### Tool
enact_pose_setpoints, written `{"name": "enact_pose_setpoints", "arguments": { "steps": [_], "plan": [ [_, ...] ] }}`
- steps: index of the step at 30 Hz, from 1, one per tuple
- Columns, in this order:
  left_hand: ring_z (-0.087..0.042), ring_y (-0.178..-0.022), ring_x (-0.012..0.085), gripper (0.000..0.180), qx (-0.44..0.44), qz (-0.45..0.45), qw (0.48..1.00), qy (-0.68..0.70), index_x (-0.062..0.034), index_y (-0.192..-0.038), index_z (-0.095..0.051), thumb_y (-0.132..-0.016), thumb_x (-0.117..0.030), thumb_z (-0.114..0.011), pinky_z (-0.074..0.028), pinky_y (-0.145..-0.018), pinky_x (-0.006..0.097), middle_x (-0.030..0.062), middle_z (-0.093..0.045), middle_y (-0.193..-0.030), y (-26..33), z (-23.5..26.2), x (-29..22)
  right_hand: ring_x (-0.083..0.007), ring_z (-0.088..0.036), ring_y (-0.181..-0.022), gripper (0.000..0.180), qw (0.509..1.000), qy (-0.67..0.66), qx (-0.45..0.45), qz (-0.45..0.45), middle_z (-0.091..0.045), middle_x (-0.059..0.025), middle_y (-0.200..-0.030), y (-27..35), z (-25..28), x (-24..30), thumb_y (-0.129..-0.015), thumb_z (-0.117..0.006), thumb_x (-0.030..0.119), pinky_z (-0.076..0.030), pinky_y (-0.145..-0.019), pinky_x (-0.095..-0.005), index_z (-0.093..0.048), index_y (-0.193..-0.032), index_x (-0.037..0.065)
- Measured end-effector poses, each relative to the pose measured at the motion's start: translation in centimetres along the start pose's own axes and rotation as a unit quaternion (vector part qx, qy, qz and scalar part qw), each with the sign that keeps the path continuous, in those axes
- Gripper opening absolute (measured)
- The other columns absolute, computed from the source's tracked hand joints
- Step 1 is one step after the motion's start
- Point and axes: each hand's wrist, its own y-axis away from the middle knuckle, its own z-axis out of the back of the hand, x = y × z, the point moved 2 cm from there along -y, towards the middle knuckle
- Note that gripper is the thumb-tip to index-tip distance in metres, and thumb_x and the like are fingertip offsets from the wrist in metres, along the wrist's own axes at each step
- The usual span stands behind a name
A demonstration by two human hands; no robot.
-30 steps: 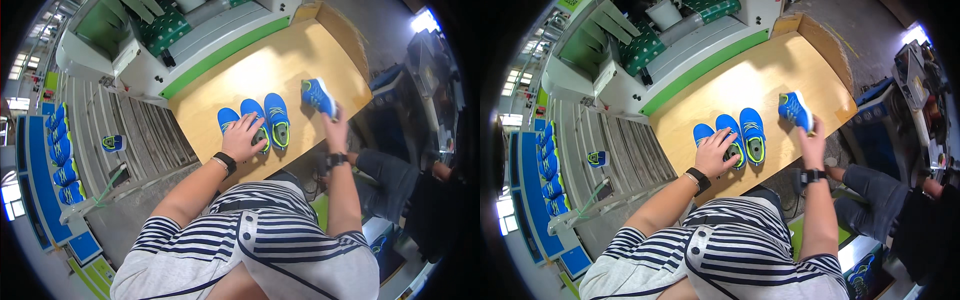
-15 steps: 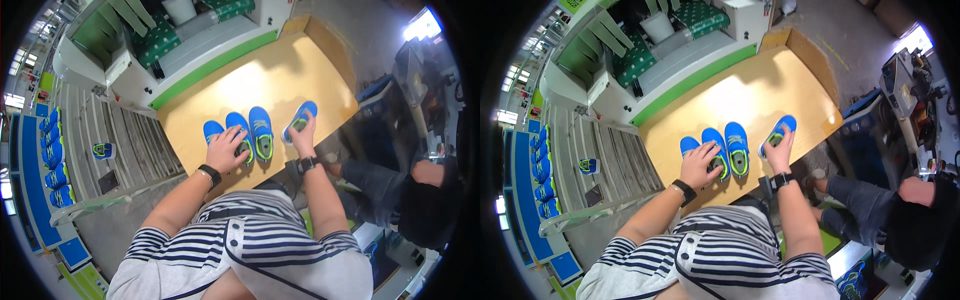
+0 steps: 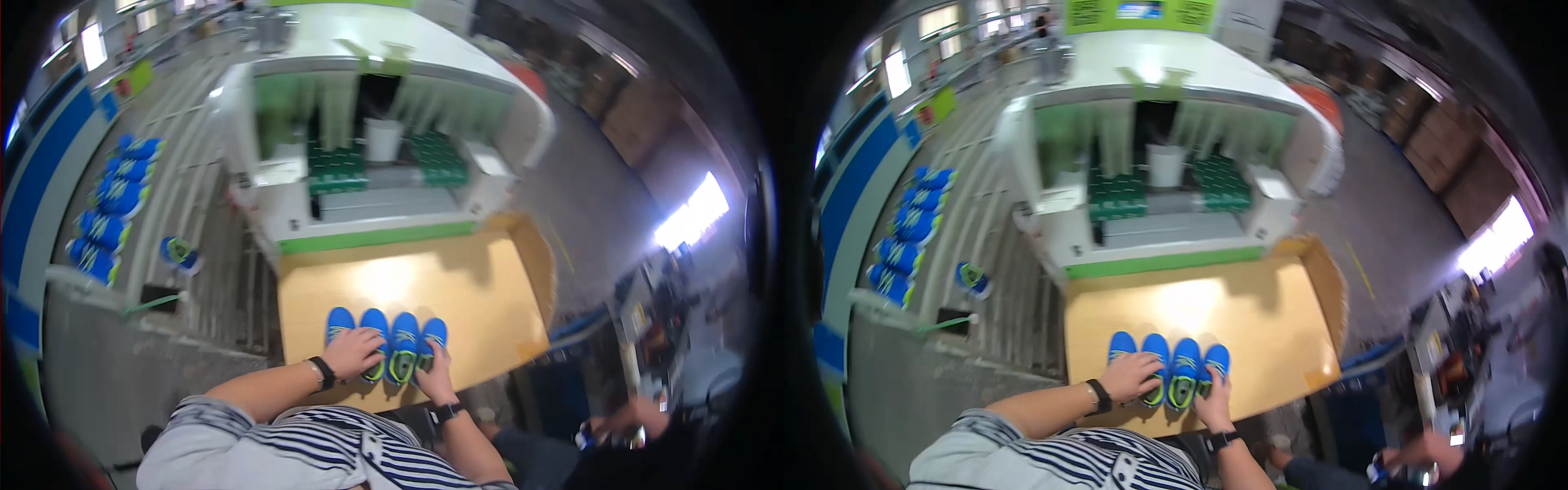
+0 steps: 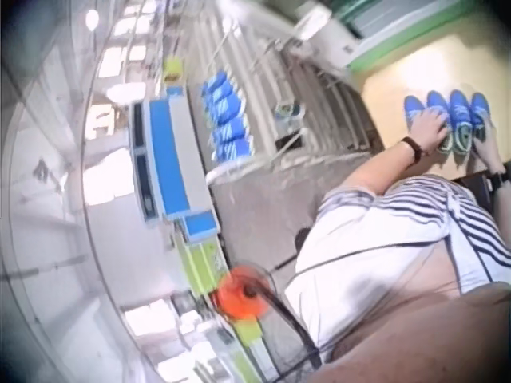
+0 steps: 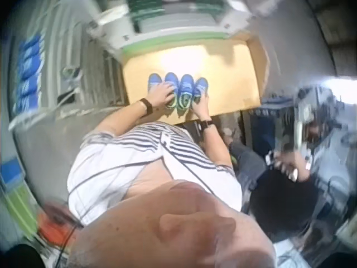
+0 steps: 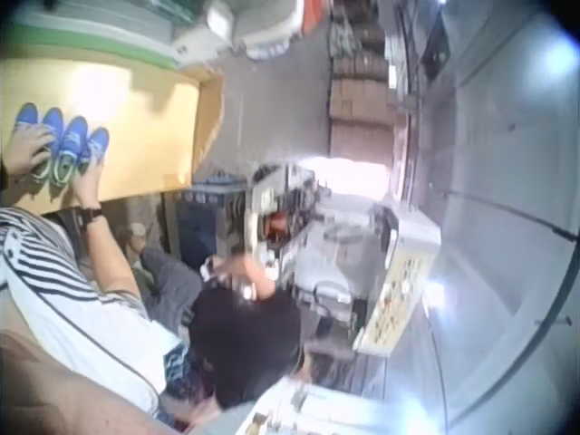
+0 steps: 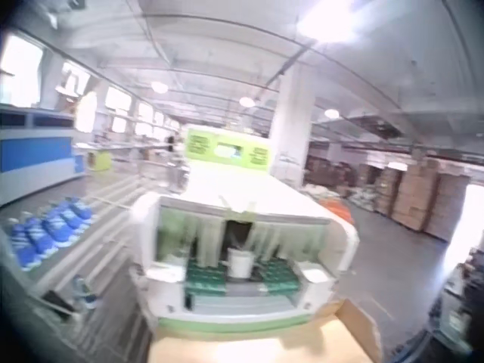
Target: The person repeatedly picks up blue and green sneakers from a wooden table, places them into a green and white machine, and retrieves them as they emerge. The person then places the processed shoes back onto the table, repeating this cycle continuously.
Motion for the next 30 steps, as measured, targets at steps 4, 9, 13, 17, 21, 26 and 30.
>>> {"name": "enact_pose_setpoints", "arguments": {
  "steps": [4, 9, 13, 17, 21, 26, 30],
  "plan": [
    [-0.059, -0.095, 0.0325, 0.031, 0.027, 0.039, 0.998, -0.05, -0.0097, -0.106, -0.064, -0.098, -0.039, -0.059, -0.044, -0.081, 0.046, 0.0111, -0.062, -0.097, -0.4, 1.8, -0.4, -0.0479, -0.038, -0.133, 0.078, 0.999, -0.029, 0.042, 0.013, -0.042, -0.0287, -0.14, 1.2, 0.0, 1.7, -0.071, -0.062, 0.001, -0.033, -0.117, -0.0497, -0.039, -0.145, 0.006],
    [-0.058, -0.101, 0.0322, 0.032, -0.018, 0.047, 0.998, -0.023, -0.007, -0.11, -0.064, -0.097, -0.036, -0.061, -0.046, -0.087, 0.044, 0.0125, -0.061, -0.105, 1.1, 2.5, -0.3, -0.0562, -0.031, -0.138, 0.083, 0.995, -0.063, 0.069, 0.025, -0.024, -0.0385, -0.15, 1.3, -0.6, 1.8, -0.074, -0.066, 0.001, -0.029, -0.119, -0.0508, -0.035, -0.15, 0.009],
    [-0.058, -0.105, 0.0335, 0.034, -0.007, 0.062, 0.998, -0.018, -0.0059, -0.112, -0.065, -0.095, -0.035, -0.063, -0.047, -0.092, 0.044, 0.0136, -0.062, -0.11, 1.2, 2.3, -0.9, -0.0575, -0.028, -0.14, 0.086, 0.996, -0.04, 0.075, 0.023, -0.018, -0.0398, -0.153, 1.3, -0.2, 2.0, -0.078, -0.066, 0.004, -0.028, -0.119, -0.0519, -0.026, -0.154, 0.006],
    [-0.057, -0.106, 0.036, 0.034, 0.015, 0.087, 0.995, 0.046, -0.0063, -0.111, -0.066, -0.09, -0.034, -0.069, -0.047, -0.094, 0.045, 0.0153, -0.061, -0.112, 0.1, 2.2, -0.3, -0.0586, -0.025, -0.141, 0.084, 0.997, -0.032, 0.073, 0.009, -0.018, -0.0422, -0.153, 1.3, -0.1, 1.9, -0.083, -0.067, 0.007, -0.026, -0.119, -0.0559, -0.025, -0.156, 0.006],
    [-0.056, -0.107, 0.0348, 0.035, 0.015, 0.091, 0.995, 0.048, -0.0064, -0.113, -0.066, -0.09, -0.033, -0.07, -0.047, -0.094, 0.044, 0.0134, -0.061, -0.114, -0.2, 2.4, -0.7, -0.0527, -0.031, -0.138, 0.082, 0.998, -0.012, 0.052, 0.011, -0.028, -0.0363, -0.149, 1.4, 0.5, 2.2, -0.081, -0.065, 0.004, -0.028, -0.119, -0.0534, -0.027, -0.153, 0.004],
    [-0.057, -0.106, 0.0336, 0.036, -0.01, 0.083, 0.996, 0.023, -0.0054, -0.115, -0.066, -0.09, -0.032, -0.07, -0.048, -0.094, 0.044, 0.0126, -0.06, -0.115, -0.1, 2.9, -0.8, -0.0477, -0.04, -0.132, 0.063, 0.996, -0.066, 0.058, -0.018, -0.037, -0.0316, -0.144, 0.4, 1.1, 2.7, -0.089, -0.07, 0.019, -0.035, -0.114, -0.0504, -0.043, -0.143, 0.003],
    [-0.055, -0.113, 0.0344, 0.037, 0.025, 0.104, 0.994, 0.036, -0.0056, -0.117, -0.066, -0.09, -0.03, -0.071, -0.046, -0.098, 0.044, 0.0134, -0.06, -0.122, 0.1, 2.6, -0.6, -0.046, -0.048, -0.125, 0.048, 0.995, 0.066, 0.056, 0.041, -0.053, -0.0285, -0.131, -6.1, 2.3, -0.8, -0.09, -0.074, 0.025, -0.039, -0.11, -0.0496, -0.057, -0.129, 0.004]
  ]
}}
